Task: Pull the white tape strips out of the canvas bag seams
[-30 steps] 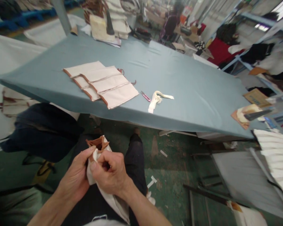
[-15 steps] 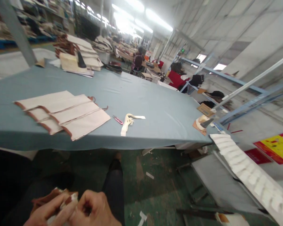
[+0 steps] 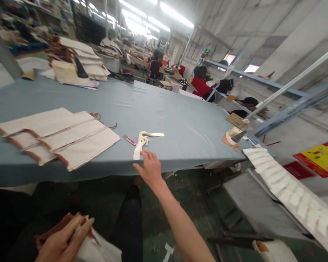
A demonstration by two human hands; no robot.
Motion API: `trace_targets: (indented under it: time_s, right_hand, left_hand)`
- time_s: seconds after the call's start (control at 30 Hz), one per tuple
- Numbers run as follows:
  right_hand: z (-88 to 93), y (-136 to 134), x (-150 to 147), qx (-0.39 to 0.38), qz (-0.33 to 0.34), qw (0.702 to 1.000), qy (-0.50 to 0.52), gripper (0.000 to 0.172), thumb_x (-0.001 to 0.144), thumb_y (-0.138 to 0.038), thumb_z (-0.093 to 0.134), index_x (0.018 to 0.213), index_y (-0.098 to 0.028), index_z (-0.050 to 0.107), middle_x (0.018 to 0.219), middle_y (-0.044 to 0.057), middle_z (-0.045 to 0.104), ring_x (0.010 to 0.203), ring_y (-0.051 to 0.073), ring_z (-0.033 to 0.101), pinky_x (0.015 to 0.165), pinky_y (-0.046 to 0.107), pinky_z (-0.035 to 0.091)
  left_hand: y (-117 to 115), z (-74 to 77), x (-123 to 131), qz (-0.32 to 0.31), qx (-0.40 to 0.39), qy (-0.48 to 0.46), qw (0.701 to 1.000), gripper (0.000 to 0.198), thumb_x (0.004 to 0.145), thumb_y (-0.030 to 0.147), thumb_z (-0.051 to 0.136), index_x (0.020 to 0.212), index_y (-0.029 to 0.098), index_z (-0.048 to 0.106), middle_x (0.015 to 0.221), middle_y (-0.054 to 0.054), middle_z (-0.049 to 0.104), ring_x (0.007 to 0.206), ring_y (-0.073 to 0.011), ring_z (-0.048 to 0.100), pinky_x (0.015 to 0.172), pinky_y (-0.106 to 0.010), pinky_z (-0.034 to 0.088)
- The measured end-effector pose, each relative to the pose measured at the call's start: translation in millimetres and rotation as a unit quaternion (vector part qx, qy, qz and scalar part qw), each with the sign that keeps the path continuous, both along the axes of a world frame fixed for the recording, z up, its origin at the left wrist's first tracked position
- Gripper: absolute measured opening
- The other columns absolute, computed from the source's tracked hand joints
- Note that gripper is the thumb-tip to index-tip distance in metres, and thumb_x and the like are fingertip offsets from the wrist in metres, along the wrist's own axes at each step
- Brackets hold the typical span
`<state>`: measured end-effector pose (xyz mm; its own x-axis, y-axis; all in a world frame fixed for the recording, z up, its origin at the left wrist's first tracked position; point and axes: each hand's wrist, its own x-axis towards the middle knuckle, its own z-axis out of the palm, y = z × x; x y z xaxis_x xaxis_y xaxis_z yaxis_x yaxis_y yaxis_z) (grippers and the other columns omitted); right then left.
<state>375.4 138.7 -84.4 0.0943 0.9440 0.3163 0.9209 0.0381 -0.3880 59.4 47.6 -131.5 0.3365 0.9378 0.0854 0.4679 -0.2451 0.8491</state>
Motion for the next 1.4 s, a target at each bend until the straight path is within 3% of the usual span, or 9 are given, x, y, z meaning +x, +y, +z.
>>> trace_targets:
  time_s: [0.1, 0.2, 0.5, 0.63, 0.77, 0.9, 1.1, 1.27, 1.4]
  right_hand:
    - [-13.1, 29.3, 19.1, -0.011, 0.070, 0.997, -0.043, 0.051, 0.088, -0.027, 0.089, 0.135, -0.020, 0.071, 0.149, 0.016, 0.068, 0.135, 0.034, 0.060, 0.116, 0.047, 0.047]
    - [-25.5, 33.9, 23.6, -0.013, 0.096, 0.993, -0.065, 0.035, 0.096, -0.029, 0.081, 0.130, -0.023, 0.074, 0.141, 0.014, 0.073, 0.131, 0.032, 0.060, 0.113, 0.047, 0.046]
    - [-32.0, 31.0, 21.6, -0.010, 0.042, 0.999, -0.027, 0.025, 0.110, -0.028, 0.056, 0.106, -0.019, 0.080, 0.118, 0.013, 0.075, 0.109, 0.028, 0.061, 0.098, 0.040, 0.044]
    - [-26.8, 42.0, 23.8, -0.024, 0.033, 0.999, 0.018, 0.034, 0.108, -0.026, 0.056, 0.076, -0.020, 0.067, 0.091, 0.007, 0.071, 0.089, 0.022, 0.058, 0.085, 0.035, 0.040]
    - [-23.5, 49.3, 27.1, -0.035, 0.032, 0.996, 0.077, 0.040, 0.103, -0.025, 0.059, 0.065, -0.022, 0.051, 0.075, 0.000, 0.059, 0.078, 0.018, 0.053, 0.076, 0.031, 0.035]
    - [-23.9, 49.7, 28.1, -0.032, 0.008, 0.988, 0.152, 0.042, 0.100, -0.032, 0.060, 0.063, -0.023, 0.042, 0.069, -0.003, 0.049, 0.072, 0.016, 0.046, 0.070, 0.030, 0.031]
    - [-26.6, 51.1, 30.1, -0.019, -0.036, 0.962, 0.272, 0.034, 0.101, -0.047, 0.054, 0.076, -0.024, 0.053, 0.071, -0.004, 0.056, 0.069, 0.015, 0.051, 0.066, 0.026, 0.038]
    - [-27.4, 60.5, 31.4, -0.002, -0.049, 0.939, 0.341, 0.031, 0.100, -0.049, 0.053, 0.085, -0.022, 0.060, 0.072, -0.003, 0.062, 0.067, 0.015, 0.054, 0.062, 0.025, 0.042]
    - [-15.1, 78.7, 43.0, 0.027, -0.061, 0.924, 0.376, 0.030, 0.100, -0.048, 0.056, 0.087, -0.021, 0.061, 0.073, -0.001, 0.063, 0.070, 0.015, 0.058, 0.064, 0.025, 0.047]
  left_hand:
    - [16.4, 12.0, 14.4, 0.000, -0.002, 0.011, 1.000, 0.042, 0.102, 0.058, 0.057, 0.079, 0.026, 0.070, 0.074, -0.001, 0.078, 0.072, -0.0218, 0.079, 0.067, -0.023, 0.060]
    - [29.0, 23.9, 24.3, 0.015, 0.012, 0.027, 0.999, 0.042, 0.101, 0.056, 0.056, 0.072, 0.027, 0.063, 0.066, 0.002, 0.072, 0.062, -0.0193, 0.073, 0.063, -0.023, 0.055]
    - [77.8, 48.7, 72.0, 0.015, -0.049, 0.027, 0.998, 0.034, 0.093, 0.059, 0.057, 0.098, 0.026, 0.062, 0.056, 0.006, 0.064, 0.054, -0.0222, 0.069, 0.060, -0.030, 0.050]
    - [108.7, 54.0, 102.9, -0.023, -0.042, 0.028, 0.998, 0.040, 0.095, 0.057, 0.052, 0.107, 0.022, 0.066, 0.053, 0.007, 0.057, 0.052, -0.0220, 0.064, 0.058, -0.031, 0.044]
    - [139.3, 49.9, 122.2, -0.032, -0.038, 0.031, 0.998, 0.043, 0.095, 0.056, 0.050, 0.109, 0.019, 0.068, 0.055, 0.005, 0.062, 0.058, -0.0236, 0.067, 0.063, -0.033, 0.045]
    - [158.4, 44.1, 132.6, -0.036, -0.036, 0.045, 0.998, 0.044, 0.099, 0.051, 0.045, 0.114, 0.016, 0.067, 0.061, 0.001, 0.070, 0.060, -0.0237, 0.070, 0.067, -0.033, 0.049]
    - [157.1, 41.9, 148.5, -0.079, -0.007, 0.114, 0.990, 0.043, 0.105, 0.042, 0.043, 0.126, 0.016, 0.070, 0.069, -0.003, 0.076, 0.071, -0.0264, 0.076, 0.071, -0.033, 0.052]
    - [156.9, 47.9, 173.3, -0.132, 0.022, 0.219, 0.966, 0.051, 0.108, 0.032, 0.044, 0.154, 0.016, 0.057, 0.096, -0.014, 0.083, 0.094, -0.0355, 0.081, 0.083, -0.040, 0.057]
    - [166.4, 57.0, 191.1, -0.165, 0.033, 0.293, 0.941, 0.045, 0.108, 0.028, 0.045, 0.148, 0.013, 0.060, 0.103, -0.022, 0.082, 0.098, -0.0407, 0.081, 0.085, -0.047, 0.059]
